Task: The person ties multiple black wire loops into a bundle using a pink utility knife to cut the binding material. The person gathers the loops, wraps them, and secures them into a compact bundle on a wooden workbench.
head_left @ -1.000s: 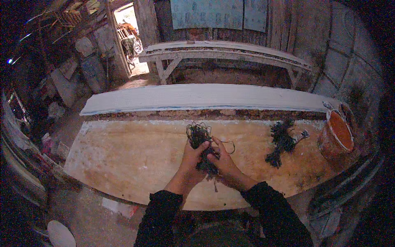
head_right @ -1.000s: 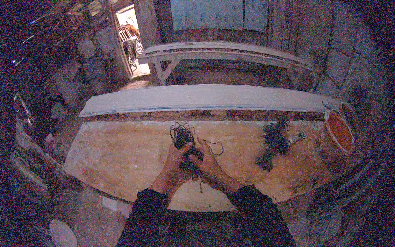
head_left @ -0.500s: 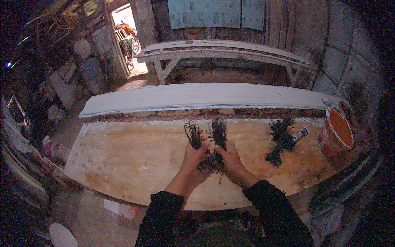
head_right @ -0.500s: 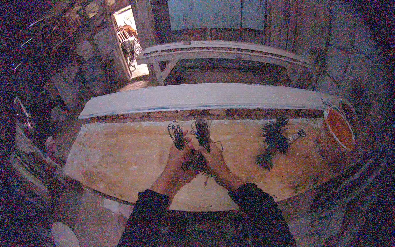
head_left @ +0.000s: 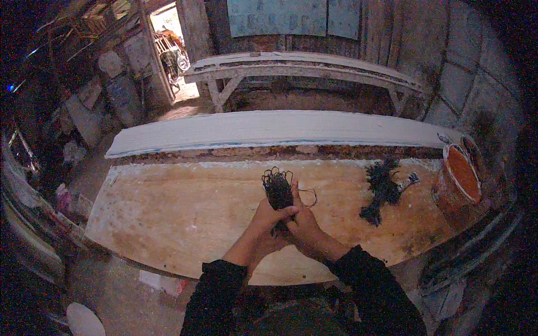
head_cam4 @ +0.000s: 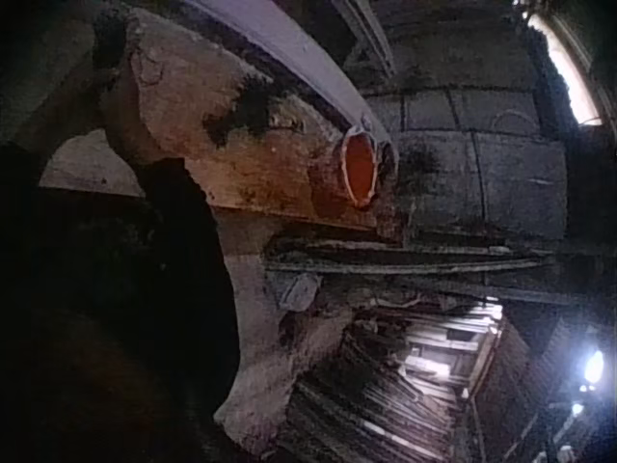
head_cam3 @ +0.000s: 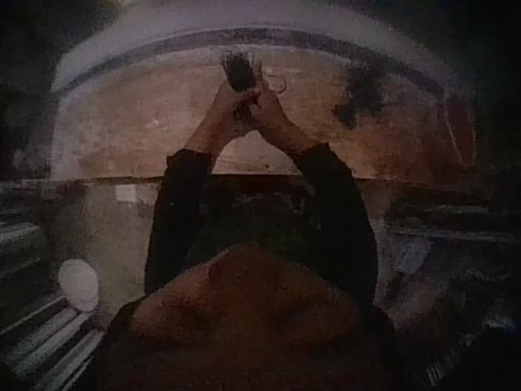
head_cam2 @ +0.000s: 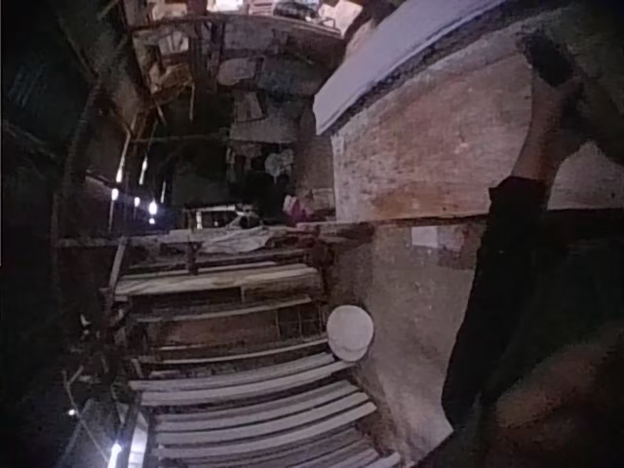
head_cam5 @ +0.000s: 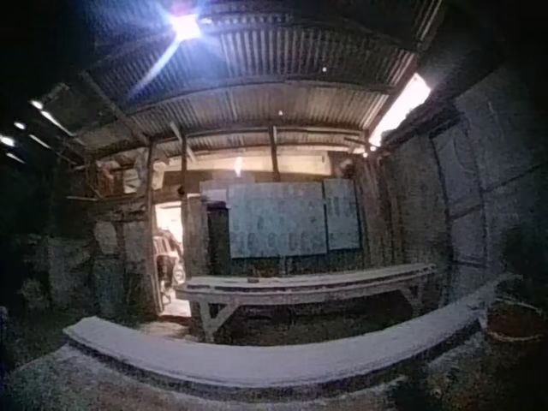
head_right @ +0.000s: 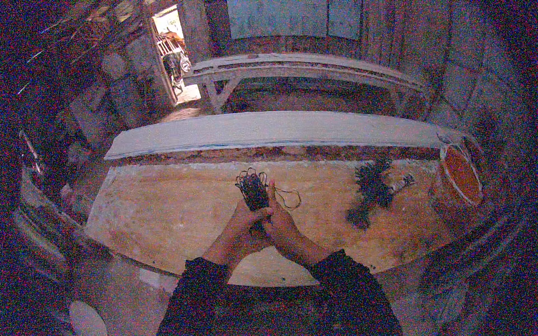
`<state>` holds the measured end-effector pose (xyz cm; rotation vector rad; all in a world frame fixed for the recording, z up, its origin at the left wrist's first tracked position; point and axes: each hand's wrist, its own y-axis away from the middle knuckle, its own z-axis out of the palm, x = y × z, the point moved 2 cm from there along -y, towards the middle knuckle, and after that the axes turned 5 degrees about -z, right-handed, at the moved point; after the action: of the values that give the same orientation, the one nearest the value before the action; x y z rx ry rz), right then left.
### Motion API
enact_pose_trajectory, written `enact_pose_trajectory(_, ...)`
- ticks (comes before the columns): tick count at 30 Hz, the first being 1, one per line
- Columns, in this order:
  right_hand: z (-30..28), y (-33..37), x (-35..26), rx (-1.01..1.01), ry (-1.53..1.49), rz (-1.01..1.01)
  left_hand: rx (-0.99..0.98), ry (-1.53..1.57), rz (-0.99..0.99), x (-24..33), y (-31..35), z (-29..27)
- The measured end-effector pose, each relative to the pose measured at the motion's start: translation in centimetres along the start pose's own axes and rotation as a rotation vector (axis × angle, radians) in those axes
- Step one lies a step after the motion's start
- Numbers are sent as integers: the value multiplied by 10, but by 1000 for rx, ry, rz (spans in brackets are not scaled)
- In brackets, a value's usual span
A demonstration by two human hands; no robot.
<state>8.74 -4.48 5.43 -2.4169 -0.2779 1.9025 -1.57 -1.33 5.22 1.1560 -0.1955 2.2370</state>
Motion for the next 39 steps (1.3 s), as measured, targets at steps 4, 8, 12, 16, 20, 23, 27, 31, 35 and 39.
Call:
enact_pose_trajectory(4, -5, 3, -14, -85, 50, 23, 29, -68, 56, -10, -17, -26)
enact_pose_trajectory(8, -2, 1, -9, -88, 143, -47, 138, 23, 55, -16, -21, -28)
enact_pose_trajectory(12, 1, 1, -4, -49, 131, -93, 180, -32, 26, -11, -23, -32)
enact_pose_trajectory(16, -4, 4, -16, -72, 80, -75, 211, 259, -75, 12, 1, -9)
enact_pose_trajectory(20, -19, -3, -22, 44, 71, -62, 199, 417, 15, 19, -5, -15)
enact_pose_trajectory(23, -37, -22, 29, 224, 398, -306, 258, 499, 55, 29, 2, -2)
enact_pose_trajectory(27, -45, -26, 39, 269, 675, -263, 270, 398, 212, 24, -12, -45)
enact_pose_trajectory(31, -44, -29, 44, 192, 862, -160, 288, 250, 269, 22, -13, -48)
enact_pose_trajectory(35, -43, -33, 50, 102, 981, -121, 266, 201, 215, 23, -17, -48)
enact_pose_trajectory(39, -58, -30, 47, 384, 707, -159, 236, 214, 130, 22, -10, -32)
